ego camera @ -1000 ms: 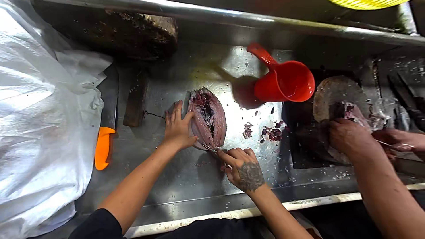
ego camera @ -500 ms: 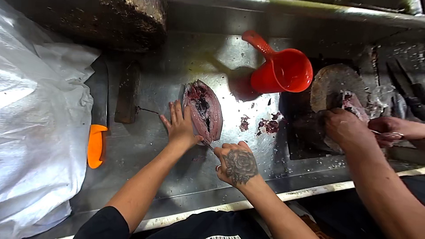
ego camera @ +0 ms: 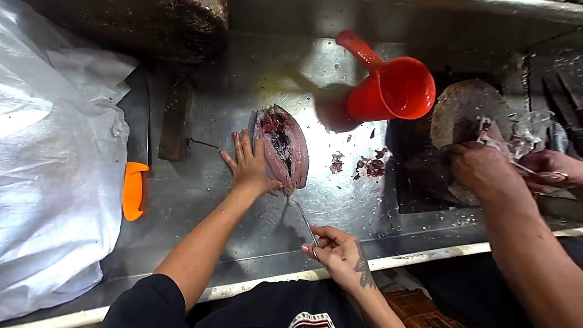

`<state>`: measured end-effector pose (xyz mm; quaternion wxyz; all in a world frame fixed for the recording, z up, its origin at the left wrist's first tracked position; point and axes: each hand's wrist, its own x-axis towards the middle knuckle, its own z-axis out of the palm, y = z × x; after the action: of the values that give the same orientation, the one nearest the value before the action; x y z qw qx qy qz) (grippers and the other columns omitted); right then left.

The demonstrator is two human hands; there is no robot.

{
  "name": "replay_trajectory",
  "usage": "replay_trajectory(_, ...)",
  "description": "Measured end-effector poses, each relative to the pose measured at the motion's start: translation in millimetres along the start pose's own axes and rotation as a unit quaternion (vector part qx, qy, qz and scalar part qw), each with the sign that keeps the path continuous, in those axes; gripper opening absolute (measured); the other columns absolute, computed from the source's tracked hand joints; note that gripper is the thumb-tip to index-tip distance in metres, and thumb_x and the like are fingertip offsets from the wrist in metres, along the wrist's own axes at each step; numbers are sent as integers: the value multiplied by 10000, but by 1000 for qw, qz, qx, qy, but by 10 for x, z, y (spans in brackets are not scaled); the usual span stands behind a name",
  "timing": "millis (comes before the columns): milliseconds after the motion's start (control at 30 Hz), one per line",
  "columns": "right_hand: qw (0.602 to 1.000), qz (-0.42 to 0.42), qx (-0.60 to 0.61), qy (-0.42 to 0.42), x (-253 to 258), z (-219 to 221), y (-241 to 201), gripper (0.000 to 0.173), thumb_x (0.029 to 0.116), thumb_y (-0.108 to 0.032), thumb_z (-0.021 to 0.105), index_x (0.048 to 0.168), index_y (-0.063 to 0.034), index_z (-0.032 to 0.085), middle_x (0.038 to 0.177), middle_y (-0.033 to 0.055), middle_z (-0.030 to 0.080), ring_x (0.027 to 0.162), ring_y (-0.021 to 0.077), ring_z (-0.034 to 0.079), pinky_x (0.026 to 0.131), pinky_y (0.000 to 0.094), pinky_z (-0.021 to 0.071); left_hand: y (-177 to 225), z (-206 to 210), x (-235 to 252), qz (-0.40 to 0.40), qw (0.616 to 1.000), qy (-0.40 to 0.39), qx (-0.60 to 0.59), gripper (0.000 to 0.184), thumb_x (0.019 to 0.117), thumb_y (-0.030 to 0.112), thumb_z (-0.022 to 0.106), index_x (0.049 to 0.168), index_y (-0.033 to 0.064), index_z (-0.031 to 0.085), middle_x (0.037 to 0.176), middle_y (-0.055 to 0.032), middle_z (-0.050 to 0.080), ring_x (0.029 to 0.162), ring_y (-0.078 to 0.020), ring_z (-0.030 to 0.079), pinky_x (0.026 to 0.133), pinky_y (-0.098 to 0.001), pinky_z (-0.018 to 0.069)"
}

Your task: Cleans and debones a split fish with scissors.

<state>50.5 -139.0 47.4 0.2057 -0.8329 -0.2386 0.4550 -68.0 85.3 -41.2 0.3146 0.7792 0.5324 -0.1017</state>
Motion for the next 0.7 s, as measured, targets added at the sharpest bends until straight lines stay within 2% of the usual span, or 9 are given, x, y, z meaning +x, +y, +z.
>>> replay_trajectory(100,982,-104,-146,54,23,-35,27,504,677,-399,805,1101,-127,786,751,-71,680,590,26,569,557,252,505,25,-8,-11,-3,1000,-1,4,1390,469,623,967,1604,200,286,1718,-181,-110,1572,-413,-145,1152,-794,-18)
replay_trajectory(167,951,-190,-232,69,129,6,15,490,678,-382,784,1089,-116,798,791,-24,707,669,110,621,640,384,533,43,-17,-17,-7,1000,2,11,1414,450,636,964,1608,193,283,1717,-185,-103,1573,-417,-134,1152,-794,-14)
replay_trajectory(233,928,-223,-290,67,229,55,-24,465,671,-397,771,1065,-153,804,788,-18,708,706,156,648,681,458,513,50,-10,-27,-11,1000,6,23,1455,420,683,949,1610,184,276,1717,-186,-109,1572,-418,-136,1156,-789,-7)
replay_trajectory(433,910,-194,-366,21,339,83,-155,459,654,-400,797,1065,-195,798,820,-8,711,743,172,660,727,458,502,76,3,-32,-19,999,-4,35,1482,433,727,922,1626,180,233,1713,-189,-134,1568,-417,-158,1152,-788,-9)
replay_trajectory(700,897,-176,-406,4,360,58,-274,447,668,-425,797,1052,-197,792,821,0,702,743,183,663,709,457,512,76,7,-29,-16,999,-10,28,1498,438,727,918,1637,169,215,1713,-194,-134,1565,-420,-173,1147,-795,-36)
